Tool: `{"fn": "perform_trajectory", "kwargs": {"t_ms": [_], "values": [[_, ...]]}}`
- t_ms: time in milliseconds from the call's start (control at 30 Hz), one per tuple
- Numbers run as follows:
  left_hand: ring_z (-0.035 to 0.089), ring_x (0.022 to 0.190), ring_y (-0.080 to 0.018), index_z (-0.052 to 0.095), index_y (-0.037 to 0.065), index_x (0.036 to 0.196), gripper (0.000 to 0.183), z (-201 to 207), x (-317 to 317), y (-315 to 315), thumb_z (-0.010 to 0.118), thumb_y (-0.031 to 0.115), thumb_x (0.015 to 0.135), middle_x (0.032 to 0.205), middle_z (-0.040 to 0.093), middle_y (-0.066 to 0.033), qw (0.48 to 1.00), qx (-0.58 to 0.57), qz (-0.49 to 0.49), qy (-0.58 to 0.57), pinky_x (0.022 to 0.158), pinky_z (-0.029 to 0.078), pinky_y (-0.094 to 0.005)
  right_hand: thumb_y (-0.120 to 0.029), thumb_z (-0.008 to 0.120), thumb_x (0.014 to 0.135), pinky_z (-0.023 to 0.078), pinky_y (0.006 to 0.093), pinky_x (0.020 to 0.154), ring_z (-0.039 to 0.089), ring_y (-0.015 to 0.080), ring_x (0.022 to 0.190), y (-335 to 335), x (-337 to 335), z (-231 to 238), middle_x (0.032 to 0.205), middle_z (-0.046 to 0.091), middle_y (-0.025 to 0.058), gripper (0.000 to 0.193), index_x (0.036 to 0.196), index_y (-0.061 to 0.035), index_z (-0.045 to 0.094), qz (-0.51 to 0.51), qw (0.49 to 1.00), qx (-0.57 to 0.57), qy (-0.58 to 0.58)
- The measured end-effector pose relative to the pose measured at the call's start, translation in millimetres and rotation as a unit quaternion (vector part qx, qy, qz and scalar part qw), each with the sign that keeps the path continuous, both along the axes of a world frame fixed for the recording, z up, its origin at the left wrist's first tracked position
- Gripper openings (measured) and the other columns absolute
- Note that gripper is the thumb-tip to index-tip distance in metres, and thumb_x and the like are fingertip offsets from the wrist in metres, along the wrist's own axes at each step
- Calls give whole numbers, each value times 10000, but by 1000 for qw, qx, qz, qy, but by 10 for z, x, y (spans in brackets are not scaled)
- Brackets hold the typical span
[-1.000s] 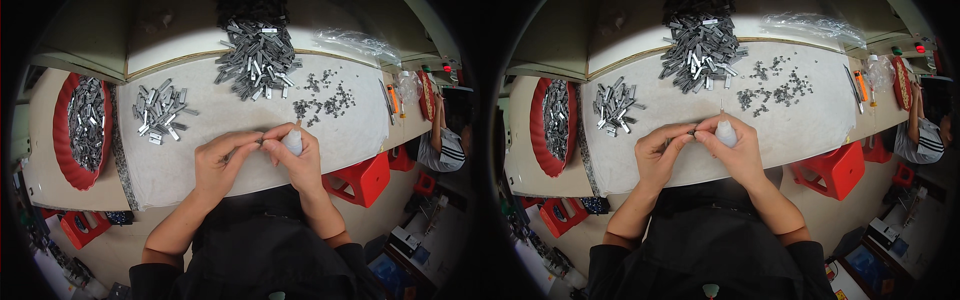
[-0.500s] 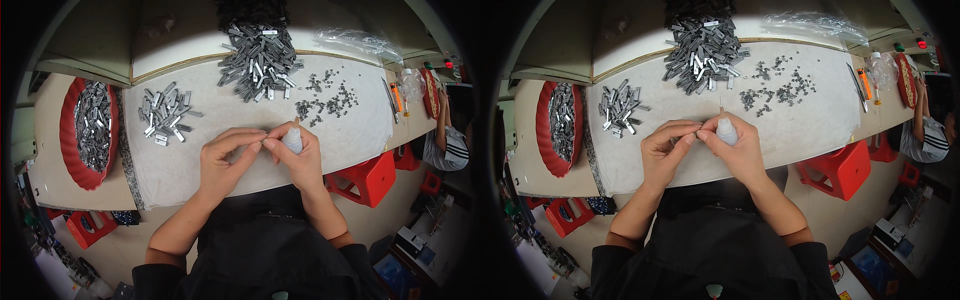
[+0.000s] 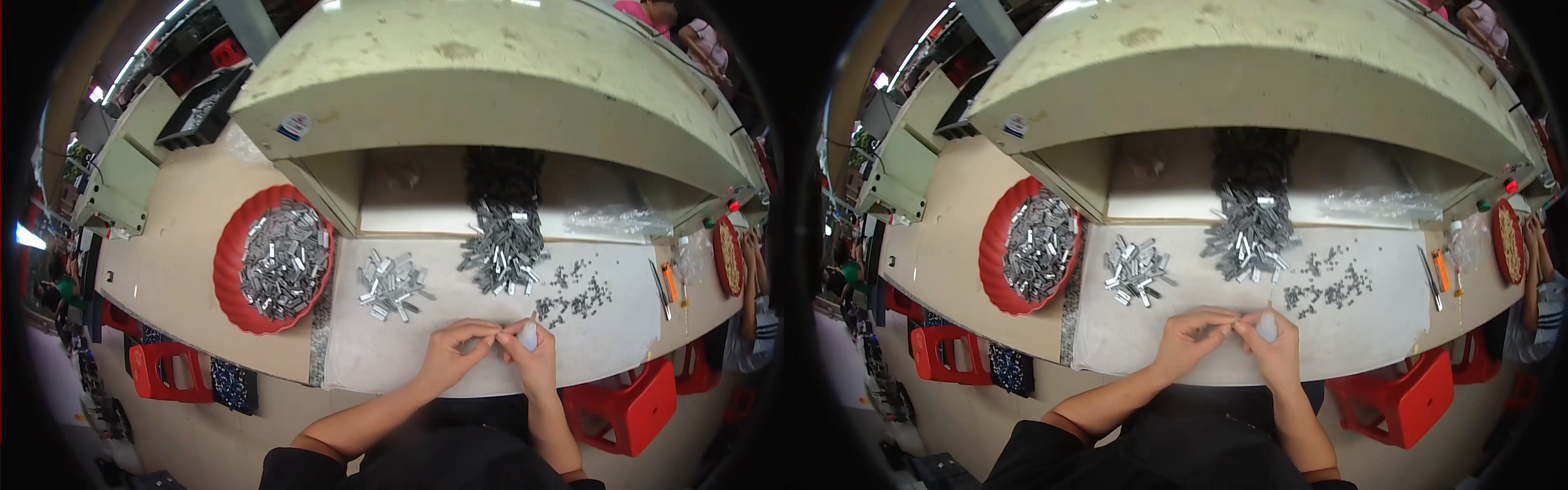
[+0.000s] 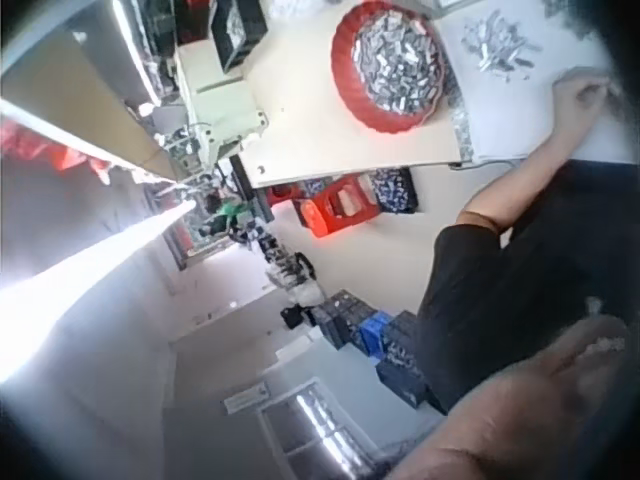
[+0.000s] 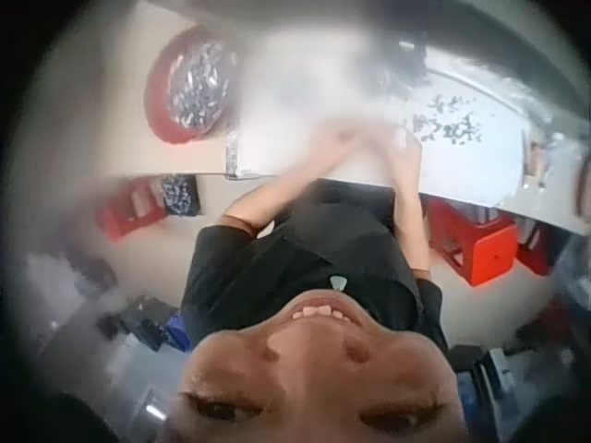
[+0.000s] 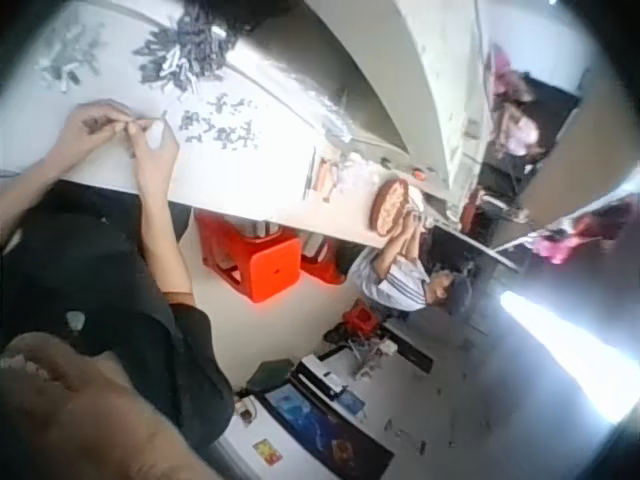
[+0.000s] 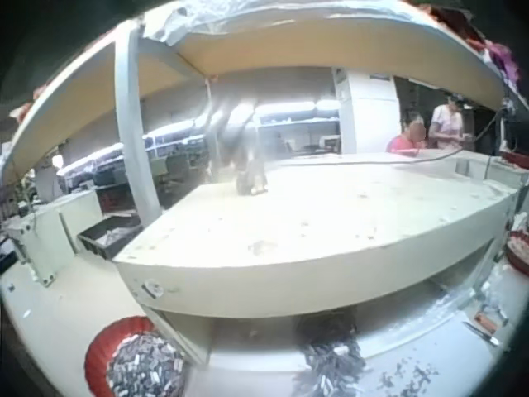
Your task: The person assembles small metal parts and plastic components by hand, joining them with adhesive from a squeeze bottle.
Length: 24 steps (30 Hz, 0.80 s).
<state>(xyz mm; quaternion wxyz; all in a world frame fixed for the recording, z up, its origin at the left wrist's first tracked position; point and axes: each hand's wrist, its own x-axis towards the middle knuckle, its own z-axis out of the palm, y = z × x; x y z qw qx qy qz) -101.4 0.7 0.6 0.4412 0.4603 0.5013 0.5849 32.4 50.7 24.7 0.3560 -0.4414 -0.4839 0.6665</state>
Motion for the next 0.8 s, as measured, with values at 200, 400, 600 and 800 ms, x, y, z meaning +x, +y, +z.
{"fn": "perform_trajectory", "kwargs": {"t_ms": [200, 400, 600, 800], "values": [[559, 881, -142, 620, 3, 916, 153, 94, -69, -84, 559, 2, 776, 952, 607, -92, 999, -34, 18, 13, 778, 431, -260, -33, 602, 757, 355, 181, 446, 453, 57, 487, -54, -98, -1, 580, 515, 11, 57, 736, -2, 559, 12, 1000, 14, 10], [583, 826, -167, 608, -1, 885, 132, 8, -2, -4, 564, 55, 773, 915, 613, -95, 997, 49, 37, 41, 751, 445, -280, -32, 562, 780, 328, 180, 437, 416, 51, 479, -107, -92, -57, 591, 485, 8, 43, 767, -11, 527, -57, 994, 95, -11], [586, 774, -222, 595, -4, 851, 132, 130, 27, -59, 569, 90, 763, 852, 603, -104, 994, 40, 56, 89, 710, 451, -295, -35, 546, 796, 309, 171, 441, 388, 47, 499, -145, -106, -196, 652, 471, 12, 55, 779, -3, 505, -71, 974, 205, -65], [559, 785, -247, 590, 0, 823, 112, 10, 32, -13, 557, 71, 743, 830, 584, -86, 956, 159, 122, 213, 696, 448, -323, -43, 532, 815, 290, 164, 420, 385, 40, 487, -105, -135, -253, 617, 458, 5, 54, 782, -11, 505, -69, 969, 224, -71]]}}
